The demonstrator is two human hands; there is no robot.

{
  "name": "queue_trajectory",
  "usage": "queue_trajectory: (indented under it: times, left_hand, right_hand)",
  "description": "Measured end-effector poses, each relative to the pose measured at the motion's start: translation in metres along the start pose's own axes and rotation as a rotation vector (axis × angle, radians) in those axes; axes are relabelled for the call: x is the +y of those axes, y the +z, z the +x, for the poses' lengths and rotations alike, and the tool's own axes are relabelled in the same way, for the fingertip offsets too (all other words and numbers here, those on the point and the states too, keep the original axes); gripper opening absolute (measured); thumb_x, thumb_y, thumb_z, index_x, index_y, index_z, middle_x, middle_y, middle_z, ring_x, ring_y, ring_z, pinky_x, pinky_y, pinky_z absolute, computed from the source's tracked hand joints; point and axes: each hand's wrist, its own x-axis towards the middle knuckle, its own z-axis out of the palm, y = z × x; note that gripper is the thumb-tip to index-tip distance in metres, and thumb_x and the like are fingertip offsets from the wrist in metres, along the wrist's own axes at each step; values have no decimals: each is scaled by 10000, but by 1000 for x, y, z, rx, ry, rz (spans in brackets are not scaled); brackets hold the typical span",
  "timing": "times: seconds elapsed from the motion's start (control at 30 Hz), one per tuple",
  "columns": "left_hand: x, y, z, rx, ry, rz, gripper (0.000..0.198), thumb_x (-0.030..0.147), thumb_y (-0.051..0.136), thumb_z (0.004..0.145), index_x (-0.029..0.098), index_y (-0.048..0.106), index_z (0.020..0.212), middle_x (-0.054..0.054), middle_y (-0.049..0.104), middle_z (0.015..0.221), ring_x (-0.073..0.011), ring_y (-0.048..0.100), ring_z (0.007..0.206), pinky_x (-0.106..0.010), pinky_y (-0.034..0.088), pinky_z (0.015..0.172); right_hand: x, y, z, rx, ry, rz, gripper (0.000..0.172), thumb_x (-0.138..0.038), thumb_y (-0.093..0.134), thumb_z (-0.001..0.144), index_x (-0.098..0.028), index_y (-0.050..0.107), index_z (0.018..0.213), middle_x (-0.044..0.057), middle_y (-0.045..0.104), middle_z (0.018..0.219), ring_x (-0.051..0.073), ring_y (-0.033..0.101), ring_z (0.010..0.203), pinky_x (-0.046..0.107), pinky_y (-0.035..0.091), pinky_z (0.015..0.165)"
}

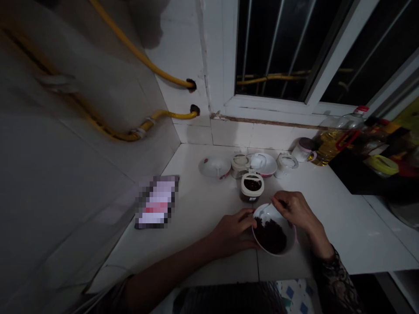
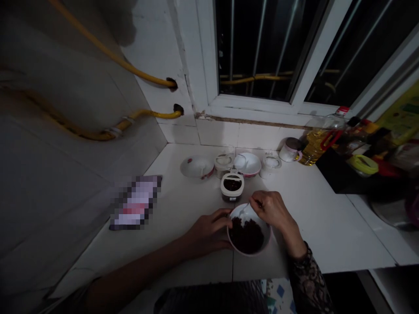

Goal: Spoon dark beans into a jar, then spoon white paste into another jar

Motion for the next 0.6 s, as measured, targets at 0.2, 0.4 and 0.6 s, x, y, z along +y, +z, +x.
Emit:
queue_trajectory:
  times: [0.2, 0.4, 0.6]
  left_hand:
    - [-3, 2, 0, 9, 11, 20, 404, 524, 724, 774, 230, 582, 1012, -76, 563, 1275, -219, 638, 1079, -299, 548, 841]
    - [-2, 1, 0, 3, 12, -16, 394, 519, 710, 789, 230, 575, 1021, -77, 556, 1287, -228, 626, 1108, -318, 544, 872]
    - [0, -2, 1, -10, 17, -2, 394, 496, 722, 787, 227, 572, 1032, -85, 557, 1290, -237, 626, 1114, -332, 550, 864]
  right_hand:
    - [-8, 7, 1, -95, 55, 242, 414, -373, 470, 918, -179, 535, 559, -21, 452, 521, 99, 374, 494, 234, 277, 505]
    - [11, 3, 3, -122, 287, 538, 456, -536, 538, 831, -179, 524, 549, -54, 320, 488, 89, 271, 485, 217, 222, 446]
    - [15, 3, 4, -46, 253, 408, 474, -533, 522, 851, -176, 515, 540, -35, 392, 509, 96, 328, 501, 223, 272, 477]
